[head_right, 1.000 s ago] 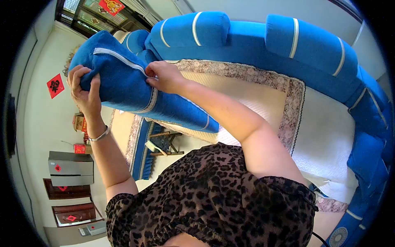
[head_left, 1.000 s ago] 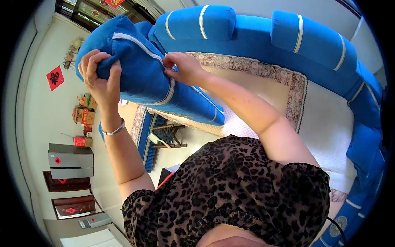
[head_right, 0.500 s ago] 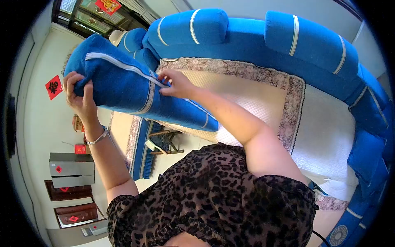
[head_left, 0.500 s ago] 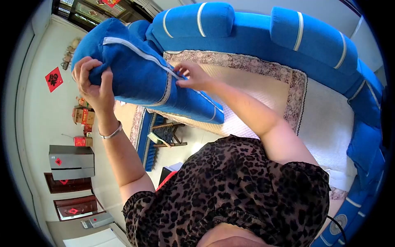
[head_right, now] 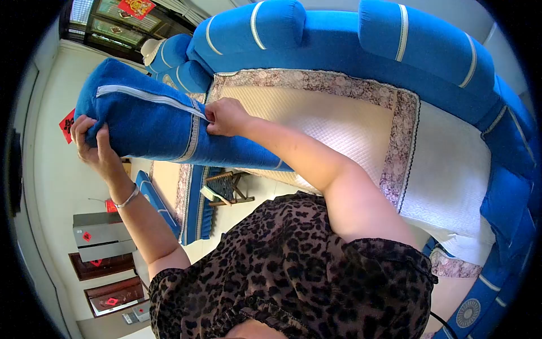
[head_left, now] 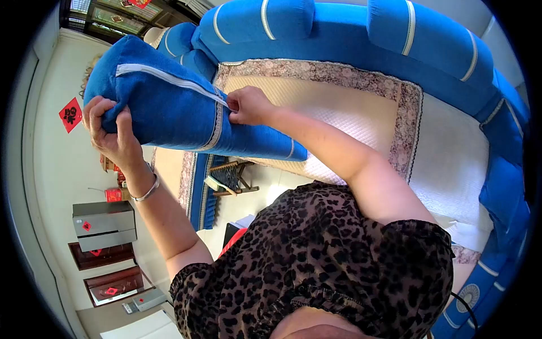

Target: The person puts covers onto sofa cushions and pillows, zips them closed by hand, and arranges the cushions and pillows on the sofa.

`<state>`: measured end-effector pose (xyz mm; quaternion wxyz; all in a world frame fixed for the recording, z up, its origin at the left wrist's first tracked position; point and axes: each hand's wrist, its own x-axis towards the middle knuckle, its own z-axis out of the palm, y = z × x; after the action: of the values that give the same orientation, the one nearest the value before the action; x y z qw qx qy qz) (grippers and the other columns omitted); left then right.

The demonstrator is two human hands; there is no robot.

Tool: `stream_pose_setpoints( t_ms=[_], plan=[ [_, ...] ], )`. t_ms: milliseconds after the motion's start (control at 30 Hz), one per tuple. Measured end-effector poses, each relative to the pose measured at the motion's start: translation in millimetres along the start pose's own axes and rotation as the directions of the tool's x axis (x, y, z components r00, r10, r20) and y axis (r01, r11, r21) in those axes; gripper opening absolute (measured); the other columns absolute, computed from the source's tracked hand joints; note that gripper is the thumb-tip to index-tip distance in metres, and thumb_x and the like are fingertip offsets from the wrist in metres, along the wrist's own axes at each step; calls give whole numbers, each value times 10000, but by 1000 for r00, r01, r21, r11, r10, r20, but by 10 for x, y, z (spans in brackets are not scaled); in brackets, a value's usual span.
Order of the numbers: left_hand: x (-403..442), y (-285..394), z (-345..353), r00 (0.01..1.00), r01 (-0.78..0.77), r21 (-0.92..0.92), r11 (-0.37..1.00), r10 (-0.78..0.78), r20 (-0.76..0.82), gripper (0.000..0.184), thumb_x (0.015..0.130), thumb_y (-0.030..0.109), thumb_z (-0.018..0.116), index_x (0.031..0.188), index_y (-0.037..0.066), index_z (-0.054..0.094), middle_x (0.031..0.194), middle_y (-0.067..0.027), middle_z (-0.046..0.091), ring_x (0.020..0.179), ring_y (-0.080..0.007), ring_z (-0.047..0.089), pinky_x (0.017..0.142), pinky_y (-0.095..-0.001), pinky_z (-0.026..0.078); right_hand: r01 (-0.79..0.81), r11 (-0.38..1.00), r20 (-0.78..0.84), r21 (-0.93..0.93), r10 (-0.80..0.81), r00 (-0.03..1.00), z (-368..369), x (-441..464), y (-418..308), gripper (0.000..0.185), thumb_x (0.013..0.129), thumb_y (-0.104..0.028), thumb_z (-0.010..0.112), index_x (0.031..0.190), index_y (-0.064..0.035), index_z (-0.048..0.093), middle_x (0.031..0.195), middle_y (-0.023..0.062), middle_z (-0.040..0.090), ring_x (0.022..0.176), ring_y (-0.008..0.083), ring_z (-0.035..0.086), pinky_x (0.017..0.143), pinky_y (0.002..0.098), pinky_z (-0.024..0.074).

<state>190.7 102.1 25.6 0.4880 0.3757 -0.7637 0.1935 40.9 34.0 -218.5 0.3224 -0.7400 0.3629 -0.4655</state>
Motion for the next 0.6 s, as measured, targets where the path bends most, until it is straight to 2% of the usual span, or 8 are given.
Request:
stream_pose_setpoints(
  t_ms=[133, 200, 267, 400, 433, 500, 533, 600],
  plan=[
    [42, -149, 39, 993, -114, 9, 993, 114, 19, 158, 636, 18, 624, 786, 48, 586, 924, -93, 584, 933, -236, 538, 892, -342, 394, -143, 988, 18, -67, 144, 989, 113, -203, 195, 163, 638, -230, 638, 700, -86, 593, 670, 125, 600, 698, 338, 593, 616, 437, 463],
    [128, -181, 32, 993, -115, 92, 989, 115, -4, 164, 633, 29, 633, 790, 53, 592, 926, -83, 594, 943, -239, 538, 893, -351, 388, -92, 965, -45, -245, 83, 996, 289, -361, 465, 156, 651, -219, 624, 699, -74, 591, 660, 145, 588, 662, 329, 585, 601, 440, 457],
    [166, -283, -45, 994, -113, 130, 985, 113, 1, 171, 625, 57, 645, 788, 63, 596, 921, -75, 597, 940, -244, 534, 901, -349, 371, -281, 952, 199, -118, 300, 933, 269, -737, 838, 161, 671, -191, 642, 666, -49, 565, 597, 139, 547, 613, 274, 577, 576, 427, 450],
    [167, -408, -51, 977, -209, 226, 952, 211, 17, 217, 638, 117, 670, 839, 63, 606, 923, -67, 606, 942, -254, 539, 886, -352, 379, -322, 895, -72, 309, 359, 930, -199, -383, 321, 349, 661, -250, 773, 800, -33, 537, 720, 68, 560, 727, 200, 560, 673, 368, 455],
    [154, -445, 9, 963, -254, 228, 940, 267, -31, 216, 638, 126, 681, 835, 72, 612, 926, -65, 609, 933, -258, 539, 872, -356, 384, -65, 967, -164, 244, 107, 981, -361, -164, -10, 606, 633, -303, 812, 1067, -24, 494, 985, 119, 564, 943, 226, 540, 848, 339, 431],
    [188, -203, 130, 980, -192, 154, 969, 198, -24, 163, 630, 126, 679, 783, 106, 625, 901, -31, 601, 914, -242, 535, 907, -400, 353, 178, 958, -225, 223, -128, 966, -481, 207, -629, 942, 571, -308, 857, 1293, -41, 316, 1211, 178, 454, 1136, 265, 453, 989, 342, 356],
    [264, 11, 144, 991, -125, 169, 978, 130, -15, 231, 628, 81, 670, 846, 62, 594, 881, -104, 568, 884, -292, 527, 831, -383, 391, 218, 958, -218, 184, -177, 960, -484, 348, -848, 991, 556, -290, 865, 1318, -47, 280, 1247, 163, 432, 1170, 270, 425, 999, 342, 344],
    [296, 29, 302, 972, -194, 116, 974, 206, -111, 231, 584, 58, 653, 801, 94, 584, 875, -89, 555, 894, -294, 493, 818, -397, 366, 281, 944, -219, 172, -241, 945, -393, 523, -1094, 1102, 517, -271, 882, 1363, -46, 212, 1313, 143, 391, 1226, 279, 378, 1023, 349, 315]
  ],
)
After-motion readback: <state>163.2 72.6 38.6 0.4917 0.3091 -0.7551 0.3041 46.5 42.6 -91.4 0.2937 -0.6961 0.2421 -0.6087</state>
